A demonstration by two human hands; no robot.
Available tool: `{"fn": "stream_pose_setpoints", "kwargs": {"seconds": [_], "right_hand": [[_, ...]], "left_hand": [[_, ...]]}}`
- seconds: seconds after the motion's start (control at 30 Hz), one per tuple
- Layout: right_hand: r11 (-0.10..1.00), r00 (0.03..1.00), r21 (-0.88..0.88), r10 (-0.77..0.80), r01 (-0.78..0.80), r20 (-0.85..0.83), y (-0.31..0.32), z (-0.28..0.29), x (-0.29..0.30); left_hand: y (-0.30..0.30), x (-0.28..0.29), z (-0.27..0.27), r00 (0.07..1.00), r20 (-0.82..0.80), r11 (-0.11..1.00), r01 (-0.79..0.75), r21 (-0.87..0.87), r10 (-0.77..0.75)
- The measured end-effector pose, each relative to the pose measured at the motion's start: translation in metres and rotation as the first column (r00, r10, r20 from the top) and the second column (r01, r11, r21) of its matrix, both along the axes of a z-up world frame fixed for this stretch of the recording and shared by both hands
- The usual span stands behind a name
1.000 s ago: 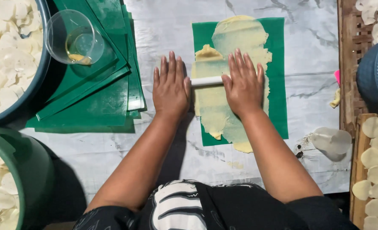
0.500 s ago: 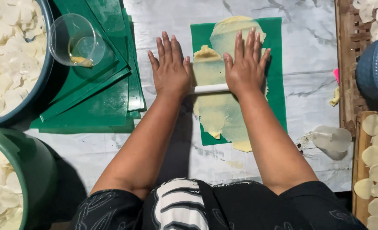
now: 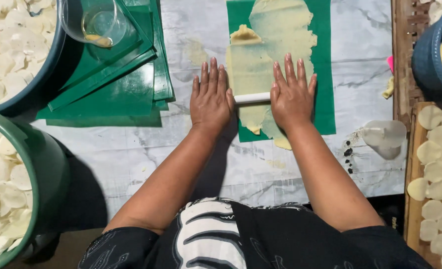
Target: Flattening dough into thin sheets on a plastic mat using a rolling pin.
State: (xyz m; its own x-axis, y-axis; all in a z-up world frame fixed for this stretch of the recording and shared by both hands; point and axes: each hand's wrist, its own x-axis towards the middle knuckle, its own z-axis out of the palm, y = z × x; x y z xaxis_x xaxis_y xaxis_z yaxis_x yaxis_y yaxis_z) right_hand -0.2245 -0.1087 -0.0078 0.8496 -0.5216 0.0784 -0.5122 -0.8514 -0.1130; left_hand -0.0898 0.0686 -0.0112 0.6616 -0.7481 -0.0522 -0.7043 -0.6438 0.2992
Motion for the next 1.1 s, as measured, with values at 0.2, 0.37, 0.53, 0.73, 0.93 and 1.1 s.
{"fn": "stream_pose_setpoints", "kwargs": {"seconds": [0.2, 0.37, 0.53, 0.73, 0.93, 1.1], "right_hand": [[0.998, 0.998, 0.056, -0.038, 0.035, 0.050, 0.034, -0.005, -0.050], [0.961, 0.990, 0.244, -0.109, 0.127, -0.087, 0.011, 0.029, -0.021], [0.953, 0.978, 0.273, -0.082, 0.133, -0.191, 0.005, 0.031, 0.010], [1.000, 0.998, 0.007, 0.012, -0.012, -0.066, 0.011, 0.001, -0.029], [0.988, 0.990, 0.077, 0.134, -0.137, 0.043, 0.032, 0.000, -0.090], [0.972, 0.974, 0.086, 0.209, -0.216, 0.090, 0.046, 0.004, -0.133]], "left_hand": [[0.042, -0.049, 0.006, 0.997, 0.017, 0.997, 0.074, -0.009, -0.073], [0.019, -0.016, 0.000, 0.999, 0.050, 0.995, 0.007, -0.097, -0.002], [-0.008, 0.008, 0.025, 0.990, 0.006, 0.988, -0.138, 0.074, 0.138], [0.010, -0.028, -0.007, 0.986, 0.079, 0.989, -0.147, 0.004, 0.146], [0.048, -0.079, 0.002, 0.997, 0.031, 0.994, -0.072, -0.086, 0.075], [0.077, -0.115, -0.017, 0.996, 0.055, 0.974, -0.051, -0.222, 0.065]]}}
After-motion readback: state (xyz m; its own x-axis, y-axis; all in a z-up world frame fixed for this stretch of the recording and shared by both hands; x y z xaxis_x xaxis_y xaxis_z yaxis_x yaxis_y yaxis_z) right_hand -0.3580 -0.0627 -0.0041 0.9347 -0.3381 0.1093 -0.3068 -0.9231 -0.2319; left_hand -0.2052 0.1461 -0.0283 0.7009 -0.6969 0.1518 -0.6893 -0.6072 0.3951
